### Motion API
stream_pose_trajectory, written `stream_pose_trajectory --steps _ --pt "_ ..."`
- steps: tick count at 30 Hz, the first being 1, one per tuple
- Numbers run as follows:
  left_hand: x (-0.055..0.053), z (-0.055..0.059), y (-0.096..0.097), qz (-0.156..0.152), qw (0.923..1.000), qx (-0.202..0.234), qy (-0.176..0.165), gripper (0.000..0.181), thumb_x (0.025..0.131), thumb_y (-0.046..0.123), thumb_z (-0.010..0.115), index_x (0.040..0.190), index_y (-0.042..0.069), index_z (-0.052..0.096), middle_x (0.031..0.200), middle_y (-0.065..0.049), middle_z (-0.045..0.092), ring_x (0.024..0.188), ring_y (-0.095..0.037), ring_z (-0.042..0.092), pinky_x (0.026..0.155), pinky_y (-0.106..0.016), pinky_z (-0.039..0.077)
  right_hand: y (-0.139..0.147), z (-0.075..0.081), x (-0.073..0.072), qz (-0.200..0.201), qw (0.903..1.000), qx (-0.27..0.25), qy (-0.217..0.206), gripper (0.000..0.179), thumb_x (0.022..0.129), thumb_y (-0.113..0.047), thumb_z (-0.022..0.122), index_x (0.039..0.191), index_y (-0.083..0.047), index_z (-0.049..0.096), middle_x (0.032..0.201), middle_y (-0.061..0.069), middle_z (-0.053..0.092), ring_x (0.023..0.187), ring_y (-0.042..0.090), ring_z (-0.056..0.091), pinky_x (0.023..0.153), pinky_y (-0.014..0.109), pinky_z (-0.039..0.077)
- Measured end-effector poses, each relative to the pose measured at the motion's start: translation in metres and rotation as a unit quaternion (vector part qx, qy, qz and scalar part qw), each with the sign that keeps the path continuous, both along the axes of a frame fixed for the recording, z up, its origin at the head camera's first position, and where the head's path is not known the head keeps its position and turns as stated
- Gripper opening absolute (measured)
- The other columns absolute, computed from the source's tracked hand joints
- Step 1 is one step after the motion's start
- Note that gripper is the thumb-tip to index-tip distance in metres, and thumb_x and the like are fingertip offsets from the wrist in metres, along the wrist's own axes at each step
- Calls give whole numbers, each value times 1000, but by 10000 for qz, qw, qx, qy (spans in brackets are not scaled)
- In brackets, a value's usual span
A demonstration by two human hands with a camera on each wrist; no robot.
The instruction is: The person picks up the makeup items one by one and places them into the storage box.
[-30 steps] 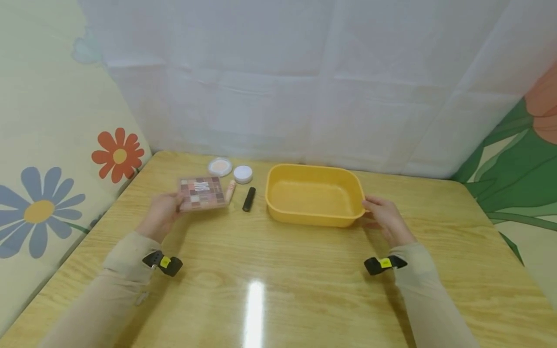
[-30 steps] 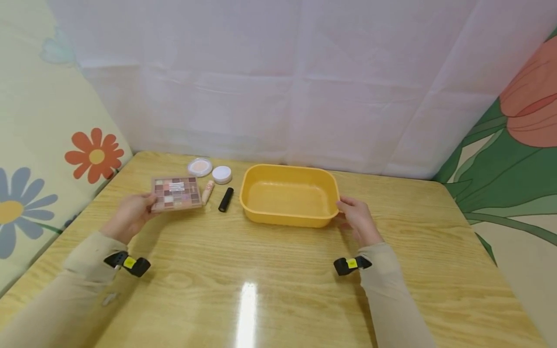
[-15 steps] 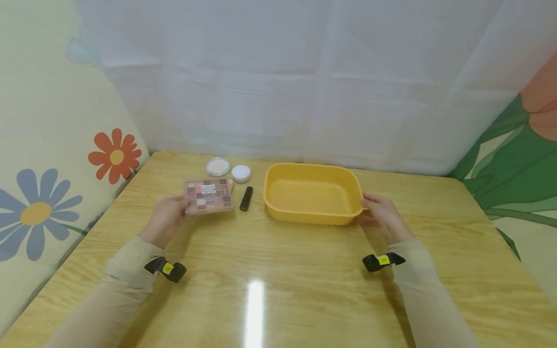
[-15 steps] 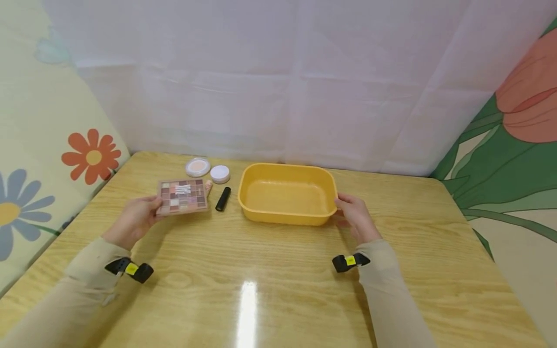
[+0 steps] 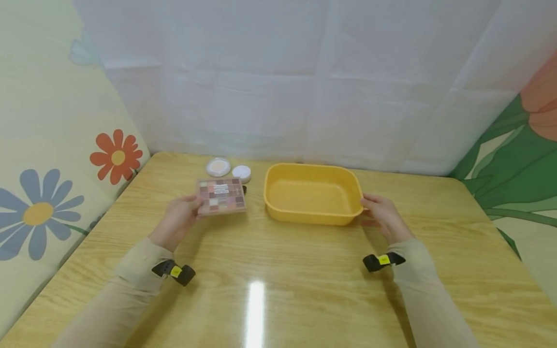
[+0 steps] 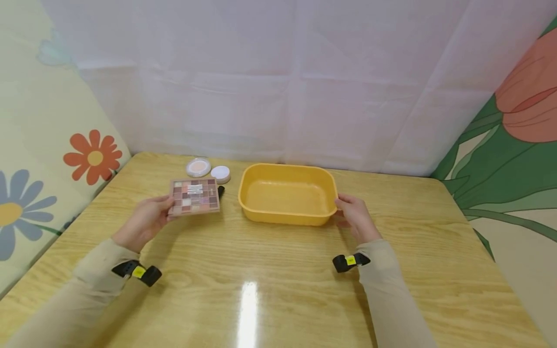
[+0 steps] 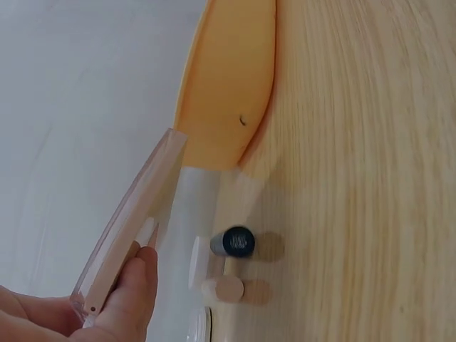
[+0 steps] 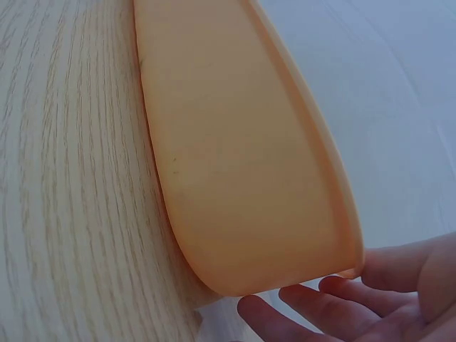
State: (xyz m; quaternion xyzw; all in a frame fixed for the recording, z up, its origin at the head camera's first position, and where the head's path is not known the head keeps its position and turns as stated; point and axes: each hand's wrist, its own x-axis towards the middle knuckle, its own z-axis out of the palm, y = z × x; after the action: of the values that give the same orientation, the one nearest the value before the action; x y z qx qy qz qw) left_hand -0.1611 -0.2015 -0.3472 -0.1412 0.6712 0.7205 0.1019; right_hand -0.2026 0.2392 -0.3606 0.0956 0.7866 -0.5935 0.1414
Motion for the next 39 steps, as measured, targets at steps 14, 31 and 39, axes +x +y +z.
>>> stream_pose_trajectory --steps 14,31,39 --pt "2 3 15 -263 9993 119 248 47 106 9 32 146 -13 24 141 -23 39 91 -1 54 79 -14 48 0 0 0 3 10000 77 -48 53 105 -20 36 151 2 22 151 28 30 109 18 57 85 37 54" --pt "1 11 38 -425 9971 446 443 46 105 6 32 145 -15 24 146 -31 33 98 -5 56 85 -15 49 -1 2 0 61 9999 103 -45 53 105 -20 35 151 2 20 152 26 28 123 31 49 89 41 53" --pt "-6 12 50 -516 9965 576 326 45 105 6 32 145 -13 26 147 -28 35 124 -24 47 93 -19 47 0 1 1 5 10000 35 4 53 105 -20 36 151 3 22 150 28 31 100 13 58 85 38 53"
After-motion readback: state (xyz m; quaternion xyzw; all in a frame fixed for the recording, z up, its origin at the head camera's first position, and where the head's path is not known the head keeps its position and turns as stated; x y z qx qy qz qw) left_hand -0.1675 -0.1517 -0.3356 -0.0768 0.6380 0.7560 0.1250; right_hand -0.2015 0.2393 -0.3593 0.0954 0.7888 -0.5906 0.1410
